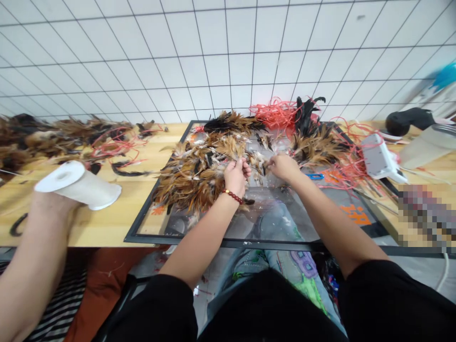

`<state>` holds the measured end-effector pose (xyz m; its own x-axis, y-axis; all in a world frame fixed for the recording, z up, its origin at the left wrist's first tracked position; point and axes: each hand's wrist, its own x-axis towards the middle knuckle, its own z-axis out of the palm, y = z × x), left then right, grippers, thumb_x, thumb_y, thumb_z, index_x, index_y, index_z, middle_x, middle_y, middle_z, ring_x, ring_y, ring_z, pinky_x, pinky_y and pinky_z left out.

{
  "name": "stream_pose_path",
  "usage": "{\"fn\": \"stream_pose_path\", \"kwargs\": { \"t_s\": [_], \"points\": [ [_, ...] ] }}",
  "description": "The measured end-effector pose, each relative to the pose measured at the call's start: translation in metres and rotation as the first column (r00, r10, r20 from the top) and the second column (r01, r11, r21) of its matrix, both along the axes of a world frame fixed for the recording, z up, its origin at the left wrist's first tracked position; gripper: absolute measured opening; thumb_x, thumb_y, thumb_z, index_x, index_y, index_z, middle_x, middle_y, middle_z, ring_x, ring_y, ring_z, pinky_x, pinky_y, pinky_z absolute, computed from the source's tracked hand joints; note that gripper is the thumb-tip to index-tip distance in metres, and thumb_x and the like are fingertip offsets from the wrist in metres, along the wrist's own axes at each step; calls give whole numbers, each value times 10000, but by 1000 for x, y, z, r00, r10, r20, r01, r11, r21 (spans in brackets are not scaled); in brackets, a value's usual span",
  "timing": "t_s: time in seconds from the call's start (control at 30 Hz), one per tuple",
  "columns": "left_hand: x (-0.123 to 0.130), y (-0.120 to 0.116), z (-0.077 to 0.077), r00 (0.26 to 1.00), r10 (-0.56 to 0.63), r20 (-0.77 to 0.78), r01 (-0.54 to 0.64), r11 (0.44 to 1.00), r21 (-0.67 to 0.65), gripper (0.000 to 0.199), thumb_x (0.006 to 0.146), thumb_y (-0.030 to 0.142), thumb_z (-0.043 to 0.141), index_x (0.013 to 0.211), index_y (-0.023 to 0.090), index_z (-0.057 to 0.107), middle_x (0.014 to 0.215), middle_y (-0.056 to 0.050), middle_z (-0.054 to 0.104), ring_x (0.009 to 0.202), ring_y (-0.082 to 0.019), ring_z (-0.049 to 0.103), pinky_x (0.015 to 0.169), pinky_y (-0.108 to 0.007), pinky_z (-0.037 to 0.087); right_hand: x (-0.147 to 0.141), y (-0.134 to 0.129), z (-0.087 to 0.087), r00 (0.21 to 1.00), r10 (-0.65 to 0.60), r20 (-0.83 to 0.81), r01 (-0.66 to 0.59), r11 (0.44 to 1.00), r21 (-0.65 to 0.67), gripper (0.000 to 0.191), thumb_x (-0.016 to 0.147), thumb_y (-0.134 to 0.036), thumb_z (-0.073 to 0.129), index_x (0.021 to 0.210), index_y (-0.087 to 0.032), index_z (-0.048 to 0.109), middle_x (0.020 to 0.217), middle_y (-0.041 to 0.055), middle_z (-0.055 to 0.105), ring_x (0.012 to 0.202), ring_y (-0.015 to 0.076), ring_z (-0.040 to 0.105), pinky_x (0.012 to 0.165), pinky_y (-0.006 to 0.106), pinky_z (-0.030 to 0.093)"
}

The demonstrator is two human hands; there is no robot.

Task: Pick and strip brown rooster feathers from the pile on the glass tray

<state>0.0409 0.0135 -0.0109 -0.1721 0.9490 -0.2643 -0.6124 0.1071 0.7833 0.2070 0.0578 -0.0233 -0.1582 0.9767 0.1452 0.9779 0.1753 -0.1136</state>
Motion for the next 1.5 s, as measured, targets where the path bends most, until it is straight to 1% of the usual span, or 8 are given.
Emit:
{"fn": "stream_pose_path", "kwargs": {
  "t_s": [0.2, 0.4, 0.5, 0.7, 0.87, 1.03, 1.37, 1.5],
  "points": [
    [1, 4, -5, 997, 70, 22, -70, 997, 10, 197, 972, 171, 448, 793, 166, 529, 573, 72, 494, 458, -42, 480, 493, -182, 340, 11, 0, 17, 999, 49, 13, -47, 992, -116, 290, 782, -251, 617, 1035, -225, 758, 987, 82, 762, 943, 255, 690, 771, 322, 485],
    [2, 4, -11, 998, 61, -32, -60, 997, 41, 153, 945, 215, 524, 800, 169, 538, 578, 78, 487, 454, -40, 472, 481, -180, 337, -24, 32, 8, 973, -156, -170, 143, 986, -86, 254, 837, -311, 591, 979, -190, 763, 1007, 130, 753, 955, 272, 686, 786, 348, 485],
    [1, 5, -11, 998, 59, -28, -58, 997, 46, 155, 950, 204, 507, 803, 167, 537, 578, 77, 487, 451, -40, 469, 475, -180, 338, -23, 41, 6, 950, -79, -303, 22, 982, -189, 86, 752, -201, 653, 772, -169, 731, 767, 71, 717, 752, 204, 649, 693, 301, 461],
    [4, 3, -9, 999, 32, -38, -29, 997, 67, 183, 958, 173, 480, 786, 163, 541, 584, 68, 508, 453, -37, 475, 472, -177, 339, 5, 4, 13, 650, 123, -749, -243, 969, -51, 145, 754, -316, 669, 772, -182, 616, 694, 9, 640, 612, 134, 550, 619, 278, 439],
    [5, 1, -8, 987, -8, -161, 18, 998, 62, 164, 923, 173, 548, 768, 149, 597, 677, 31, 612, 484, -36, 502, 504, -179, 385, 12, -29, -1, 770, 225, -597, -170, 974, 147, 195, 780, -285, 632, 920, -172, 707, 853, 60, 723, 786, 198, 635, 793, 347, 478],
    [7, 1, -15, 897, -212, -387, 264, 960, 87, 197, 839, 83, 621, 652, 131, 657, 672, -10, 669, 623, -65, 584, 617, -170, 451, 12, -32, -4, 779, 329, -533, -237, 943, 235, 207, 823, -273, 581, 896, -177, 749, 877, 81, 743, 837, 221, 661, 825, 364, 489],
    [5, 0, -19, 880, -315, -356, 360, 931, 67, 125, 781, 120, 720, 666, 119, 671, 616, -8, 660, 583, -63, 584, 614, -168, 469, 5, -26, -12, 432, 211, -877, -239, 964, 114, 287, 768, -420, 668, 935, -191, 716, 883, 50, 731, 833, 206, 665, 832, 371, 521],
    [3, -3, -11, 942, -281, -184, 294, 955, 48, 116, 848, 152, 663, 740, 112, 648, 639, -9, 641, 568, -79, 616, 616, -214, 500, 10, -22, -18, 597, 147, -788, 50, 974, 219, 447, 725, -387, 688, 1118, -174, 664, 1097, 116, 664, 840, 206, 626, 804, 392, 520]
  ]
}}
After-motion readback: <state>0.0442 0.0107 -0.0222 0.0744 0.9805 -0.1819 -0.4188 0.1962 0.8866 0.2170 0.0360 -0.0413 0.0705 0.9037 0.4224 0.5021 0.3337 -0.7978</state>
